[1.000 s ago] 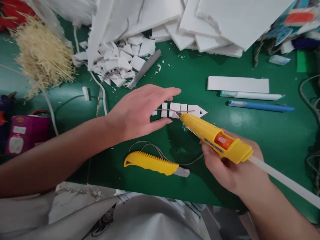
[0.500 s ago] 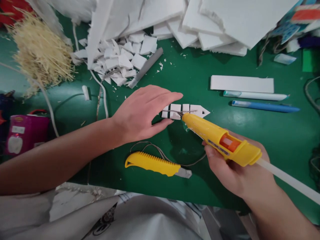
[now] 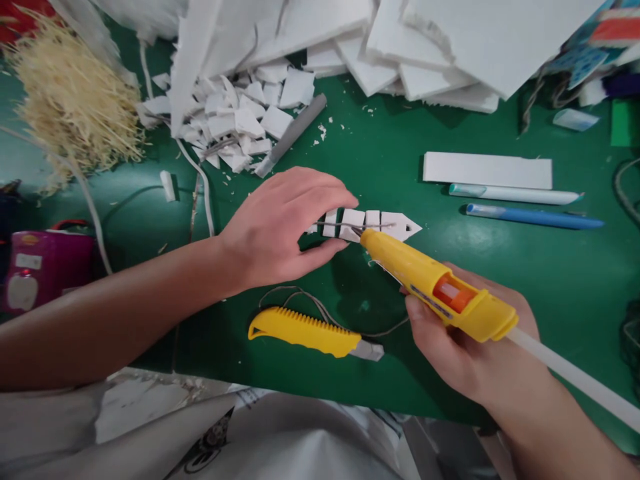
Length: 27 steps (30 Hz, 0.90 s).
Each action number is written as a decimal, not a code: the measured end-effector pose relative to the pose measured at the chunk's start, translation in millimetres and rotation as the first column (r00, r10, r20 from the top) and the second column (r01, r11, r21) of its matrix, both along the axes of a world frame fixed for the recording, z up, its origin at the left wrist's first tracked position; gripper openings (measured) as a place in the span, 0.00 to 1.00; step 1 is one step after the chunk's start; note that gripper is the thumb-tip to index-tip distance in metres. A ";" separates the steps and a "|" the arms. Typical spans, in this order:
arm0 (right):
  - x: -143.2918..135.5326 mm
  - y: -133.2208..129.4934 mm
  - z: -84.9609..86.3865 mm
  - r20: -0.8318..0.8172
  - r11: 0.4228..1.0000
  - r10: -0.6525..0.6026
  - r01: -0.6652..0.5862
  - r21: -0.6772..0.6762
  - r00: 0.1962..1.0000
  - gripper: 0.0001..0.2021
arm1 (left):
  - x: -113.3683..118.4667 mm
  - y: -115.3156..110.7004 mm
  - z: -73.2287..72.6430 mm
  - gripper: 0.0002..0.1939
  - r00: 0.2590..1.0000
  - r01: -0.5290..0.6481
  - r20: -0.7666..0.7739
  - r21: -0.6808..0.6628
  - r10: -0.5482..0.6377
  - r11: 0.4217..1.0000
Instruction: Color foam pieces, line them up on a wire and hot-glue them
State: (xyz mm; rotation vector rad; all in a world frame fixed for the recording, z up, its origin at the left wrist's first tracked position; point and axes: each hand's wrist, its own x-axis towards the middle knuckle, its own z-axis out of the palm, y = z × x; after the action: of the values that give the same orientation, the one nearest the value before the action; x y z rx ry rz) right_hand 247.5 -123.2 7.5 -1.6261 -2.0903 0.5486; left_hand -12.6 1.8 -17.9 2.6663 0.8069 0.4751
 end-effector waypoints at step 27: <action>-5.0 -14.0 -5.3 0.075 0.957 -0.286 0.290 -0.035 0.955 0.18 | 2.4 3.4 -2.8 0.17 1.000 -0.017 -0.020 0.075 0.018 0.997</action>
State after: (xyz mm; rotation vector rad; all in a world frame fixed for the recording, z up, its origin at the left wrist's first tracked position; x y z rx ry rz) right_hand 242.5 -137.2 2.2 -1.9578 -1.8503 0.4489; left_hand -10.2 5.2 -20.7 2.7391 0.8348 0.4920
